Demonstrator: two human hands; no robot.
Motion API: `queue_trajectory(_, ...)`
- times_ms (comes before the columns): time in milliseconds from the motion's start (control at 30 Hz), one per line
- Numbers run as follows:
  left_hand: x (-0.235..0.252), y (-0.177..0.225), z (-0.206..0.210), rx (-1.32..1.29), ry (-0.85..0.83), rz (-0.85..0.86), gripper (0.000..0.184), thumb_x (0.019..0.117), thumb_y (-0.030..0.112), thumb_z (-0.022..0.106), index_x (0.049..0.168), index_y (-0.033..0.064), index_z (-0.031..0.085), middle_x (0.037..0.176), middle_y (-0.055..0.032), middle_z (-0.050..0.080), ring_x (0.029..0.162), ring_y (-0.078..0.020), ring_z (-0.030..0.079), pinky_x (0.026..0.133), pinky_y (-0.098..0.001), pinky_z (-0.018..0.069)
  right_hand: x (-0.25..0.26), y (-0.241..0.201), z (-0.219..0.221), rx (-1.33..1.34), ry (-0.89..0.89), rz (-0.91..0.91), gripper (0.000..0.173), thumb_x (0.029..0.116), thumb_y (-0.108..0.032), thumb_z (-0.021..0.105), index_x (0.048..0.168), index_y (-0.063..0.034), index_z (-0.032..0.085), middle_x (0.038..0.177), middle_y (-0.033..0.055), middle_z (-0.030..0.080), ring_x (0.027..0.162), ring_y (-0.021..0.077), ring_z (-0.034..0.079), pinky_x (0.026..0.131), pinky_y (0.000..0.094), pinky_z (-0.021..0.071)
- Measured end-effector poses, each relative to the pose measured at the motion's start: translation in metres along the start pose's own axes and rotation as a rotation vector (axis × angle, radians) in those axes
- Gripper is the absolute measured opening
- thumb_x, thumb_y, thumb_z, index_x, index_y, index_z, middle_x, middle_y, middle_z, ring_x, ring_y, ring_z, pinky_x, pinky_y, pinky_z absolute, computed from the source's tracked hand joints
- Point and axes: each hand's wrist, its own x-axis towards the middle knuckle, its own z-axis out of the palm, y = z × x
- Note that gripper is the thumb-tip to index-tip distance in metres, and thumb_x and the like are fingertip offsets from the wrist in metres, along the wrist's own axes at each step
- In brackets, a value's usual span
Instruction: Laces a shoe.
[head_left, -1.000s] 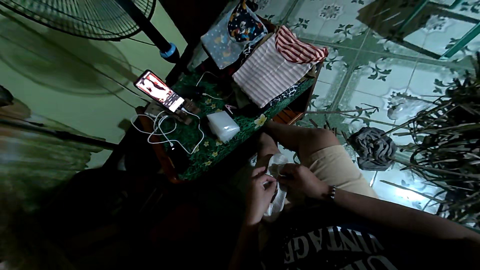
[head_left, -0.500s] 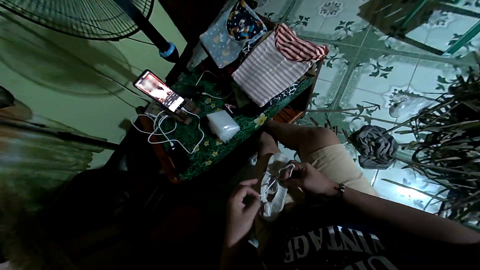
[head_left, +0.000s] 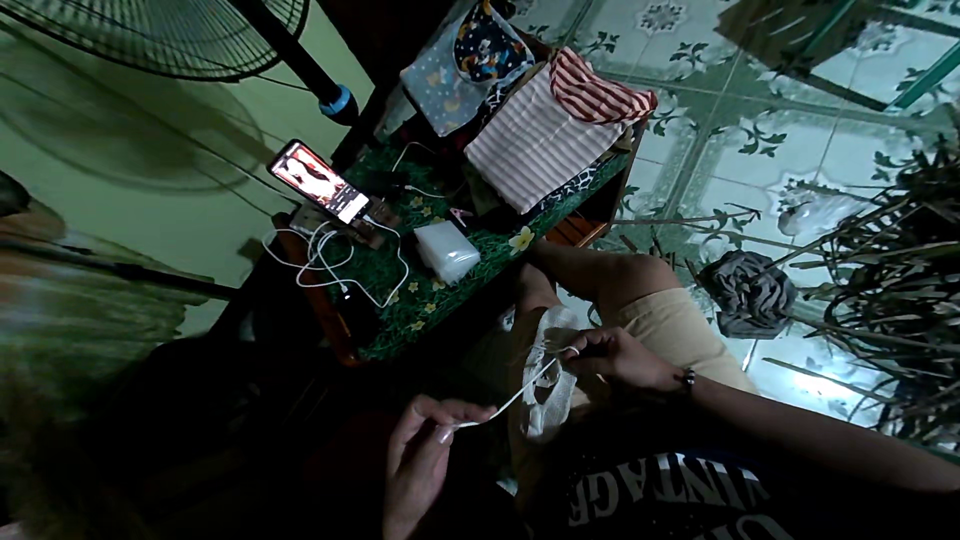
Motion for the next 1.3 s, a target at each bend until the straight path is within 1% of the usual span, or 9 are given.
queue_trajectory(133, -0.003, 0.018, 0.0, 0.029, -0.029, 0.018, 0.016, 0.1048, 0.029, 0.056, 0.11, 0.0159, 0.064, 0.103, -0.011, 0.076, 0.099, -0.03, 0.074, 0.094, -0.0488, 0.0592, -0.001, 0.0, 0.0, -0.022, -0.002, 0.002, 0.015, 0.0923, -0.007, 0.072, 0.106, -0.0007, 0.072, 0.097, 0.0, 0.073, 0.085, 0.0029, 0.067, 0.08, 0.0226, 0.0581)
queue_trajectory(233, -0.007, 0.032, 0.001, 0.03, -0.041, 0.024, 0.016, 0.1042, 0.028, 0.057, 0.11, 0.015, 0.066, 0.1, -0.0122, 0.076, 0.097, -0.0302, 0.075, 0.093, -0.0467, 0.06, 0.0, 0.0, 0.001, -0.03, -0.009, 0.009, 0.016, 0.0919, -0.007, 0.073, 0.107, -0.0006, 0.073, 0.098, 0.0013, 0.073, 0.086, 0.0034, 0.068, 0.081, 0.0228, 0.058)
queue_trajectory(333, -0.011, 0.045, 0.003, 0.064, -0.071, 0.016, 0.015, 0.1036, 0.025, 0.058, 0.111, 0.0161, 0.067, 0.1, -0.0119, 0.076, 0.098, -0.0301, 0.075, 0.094, -0.046, 0.0597, 0.0, 0.0, 0.001, -0.045, -0.008, 0.008, 0.017, 0.0919, -0.007, 0.073, 0.107, -0.0005, 0.073, 0.097, 0.0009, 0.073, 0.086, 0.0028, 0.068, 0.081, 0.0225, 0.0581)
queue_trajectory(567, -0.017, 0.063, 0.009, 0.094, -0.11, 0.047, 0.016, 0.1041, 0.028, 0.058, 0.11, 0.0154, 0.065, 0.101, -0.0113, 0.076, 0.099, -0.0308, 0.075, 0.094, -0.0467, 0.0598, 0.001, -0.003, 0.003, -0.083, 0.022, 0.05, 0.016, 0.0921, -0.01, 0.074, 0.106, -0.0013, 0.073, 0.093, 0.001, 0.073, 0.082, 0.0029, 0.067, 0.078, 0.0221, 0.0579)
queue_trajectory(800, -0.018, 0.07, 0.011, 0.112, -0.173, 0.086, 0.019, 0.1059, 0.029, 0.054, 0.113, 0.0154, 0.065, 0.1, -0.0101, 0.076, 0.098, -0.0301, 0.075, 0.093, -0.0458, 0.0604, 0.003, -0.005, 0.005, -0.113, 0.053, 0.092, 0.015, 0.0926, -0.012, 0.074, 0.105, -0.0026, 0.073, 0.09, -0.0006, 0.072, 0.078, 0.001, 0.065, 0.074, 0.0204, 0.0561)
queue_trajectory(900, -0.017, 0.073, 0.013, 0.099, -0.195, 0.092, 0.019, 0.106, 0.025, 0.054, 0.117, 0.0149, 0.065, 0.1, -0.0099, 0.076, 0.097, -0.0296, 0.075, 0.092, -0.045, 0.0612, 0.004, -0.005, 0.005, -0.118, 0.056, 0.087, 0.015, 0.0917, -0.011, 0.074, 0.104, -0.0023, 0.073, 0.09, -0.0005, 0.072, 0.078, 0.0011, 0.066, 0.075, 0.0204, 0.0566)
queue_trajectory(1000, -0.017, 0.074, 0.015, 0.071, -0.218, 0.091, 0.018, 0.1058, 0.022, 0.053, 0.116, 0.0141, 0.065, 0.101, -0.0099, 0.076, 0.098, -0.0296, 0.075, 0.092, -0.0458, 0.0612, 0.004, -0.002, 0.005, -0.134, 0.051, 0.066, 0.015, 0.092, -0.012, 0.074, 0.104, -0.0025, 0.073, 0.091, -0.0006, 0.072, 0.078, 0.001, 0.066, 0.074, 0.0204, 0.0566)
queue_trajectory(1133, -0.019, 0.079, 0.02, 0.04, -0.217, 0.068, 0.017, 0.1047, 0.018, 0.055, 0.116, 0.014, 0.067, 0.097, -0.0089, 0.076, 0.093, -0.0267, 0.076, 0.087, -0.0432, 0.0628, 0.004, -0.003, 0.005, -0.15, 0.045, 0.051, 0.014, 0.0923, -0.013, 0.074, 0.103, -0.0035, 0.073, 0.089, -0.0014, 0.072, 0.076, 0.0004, 0.064, 0.072, 0.0198, 0.0554)
queue_trajectory(1300, -0.02, 0.082, 0.022, 0.006, -0.247, 0.033, 0.017, 0.1053, 0.022, 0.056, 0.114, 0.0123, 0.067, 0.096, -0.0077, 0.075, 0.092, -0.0257, 0.076, 0.085, -0.043, 0.0639, 0.004, -0.006, 0.006, -0.152, 0.052, 0.062, 0.013, 0.0924, -0.012, 0.074, 0.102, -0.0041, 0.073, 0.088, -0.0023, 0.072, 0.075, -0.0007, 0.064, 0.071, 0.0186, 0.0547)
